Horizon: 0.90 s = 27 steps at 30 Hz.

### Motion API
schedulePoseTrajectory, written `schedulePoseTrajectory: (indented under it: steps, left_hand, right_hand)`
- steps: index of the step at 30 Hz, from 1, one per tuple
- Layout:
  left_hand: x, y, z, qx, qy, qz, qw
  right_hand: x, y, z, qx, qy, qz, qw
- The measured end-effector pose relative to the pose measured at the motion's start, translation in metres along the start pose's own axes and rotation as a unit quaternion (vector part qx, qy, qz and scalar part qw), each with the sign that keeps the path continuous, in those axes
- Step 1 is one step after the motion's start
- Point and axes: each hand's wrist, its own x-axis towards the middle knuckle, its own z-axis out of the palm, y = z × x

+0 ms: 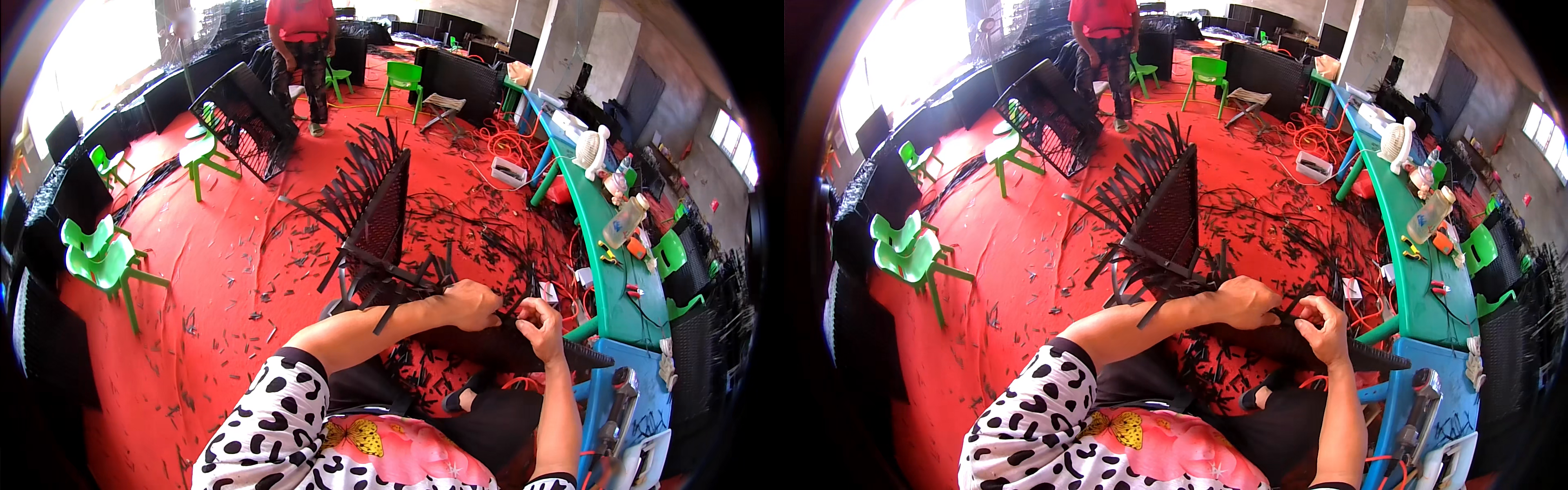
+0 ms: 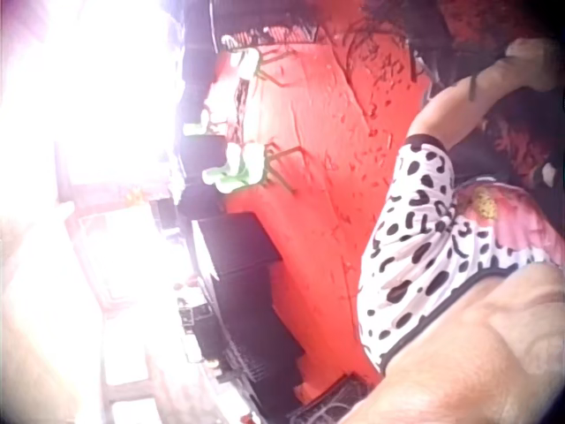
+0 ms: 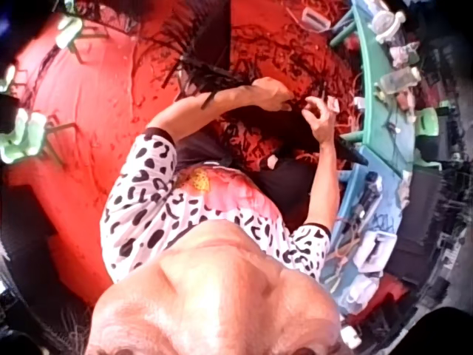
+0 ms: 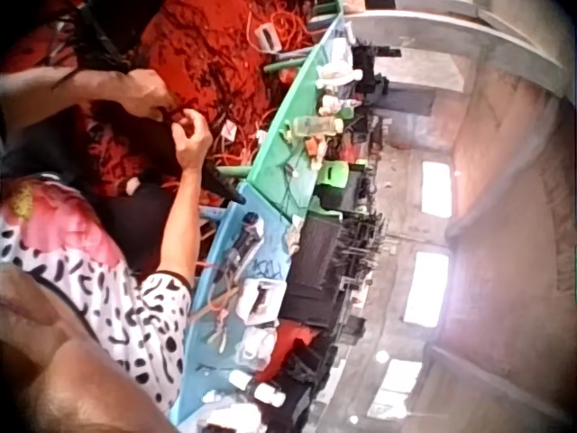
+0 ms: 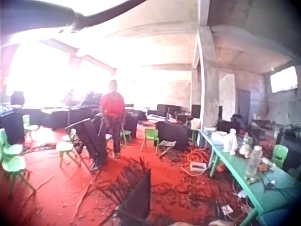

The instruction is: The person sits on the floor and assembles a black plastic chair by weaving black plastic strips through the chair's frame. They use a staple gun to secure the strips and pliers to trim the excess material. The process involves repetitive weaving, stapling, and cutting actions.

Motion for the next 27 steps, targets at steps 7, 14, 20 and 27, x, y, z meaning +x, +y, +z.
schedulePoseTrajectory:
  steps: [7, 14, 20, 27]
  left_hand:
    - [0.012, -0.012, 0.003, -0.008, 0.004, 0.003, 1.0]
    - [0.016, -0.016, 0.001, 0.001, 0.036, 0.023, 0.999]
    - [0.02, -0.018, 0.002, 0.001, 0.039, 0.031, 0.999]
    - [0.022, -0.024, 0.009, 0.016, 0.062, 0.032, 0.997]
  right_hand:
    - [0.011, 0.001, -0.002, -0.014, -0.002, -0.001, 1.0]
    - [0.019, 0.005, -0.005, -0.039, -0.003, -0.015, 0.999]
    - [0.021, 0.008, -0.006, -0.031, 0.001, -0.006, 0.999]
    - [0.017, -0.002, 0.003, 0.084, 0.096, -0.063, 0.99]
